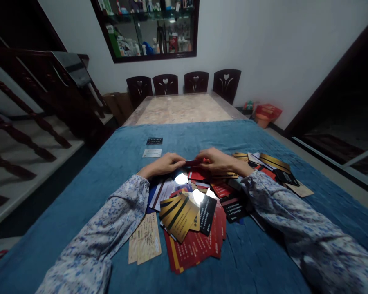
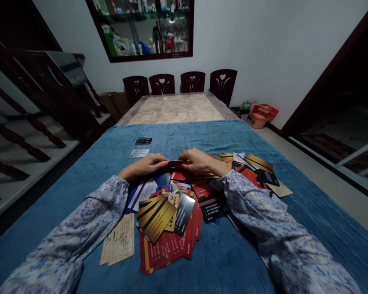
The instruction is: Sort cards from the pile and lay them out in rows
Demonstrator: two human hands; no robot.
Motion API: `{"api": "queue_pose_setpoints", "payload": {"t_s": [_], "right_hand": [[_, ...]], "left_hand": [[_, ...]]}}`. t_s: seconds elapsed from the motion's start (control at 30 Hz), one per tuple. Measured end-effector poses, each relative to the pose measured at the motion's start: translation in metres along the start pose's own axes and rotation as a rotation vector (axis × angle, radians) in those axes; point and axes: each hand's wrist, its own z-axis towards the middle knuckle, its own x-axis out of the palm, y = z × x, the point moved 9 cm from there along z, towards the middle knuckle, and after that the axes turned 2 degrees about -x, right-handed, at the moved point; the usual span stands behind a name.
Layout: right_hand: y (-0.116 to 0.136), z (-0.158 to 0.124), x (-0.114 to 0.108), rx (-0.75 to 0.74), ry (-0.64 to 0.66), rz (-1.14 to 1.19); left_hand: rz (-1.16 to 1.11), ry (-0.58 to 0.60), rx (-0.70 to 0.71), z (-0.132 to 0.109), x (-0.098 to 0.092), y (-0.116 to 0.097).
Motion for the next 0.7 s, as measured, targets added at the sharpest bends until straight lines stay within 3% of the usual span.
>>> {"api": "queue_pose_setpoints", "payload": {"t_s": [0.3,0.7], "right_hand": [[0.0038,0.0002,-0.0090,-0.014,-0.061,0.040],[0.0028,-0.0019,-0.0094,0.040,-0.096,-0.145]], "left_hand": [[-0.018,-0.002,-0.009,-0.0004,-0.0009,-0.0036],[0.037,-0.036,-0.001,-0.0007,-0.0029,-0.0024]]}}
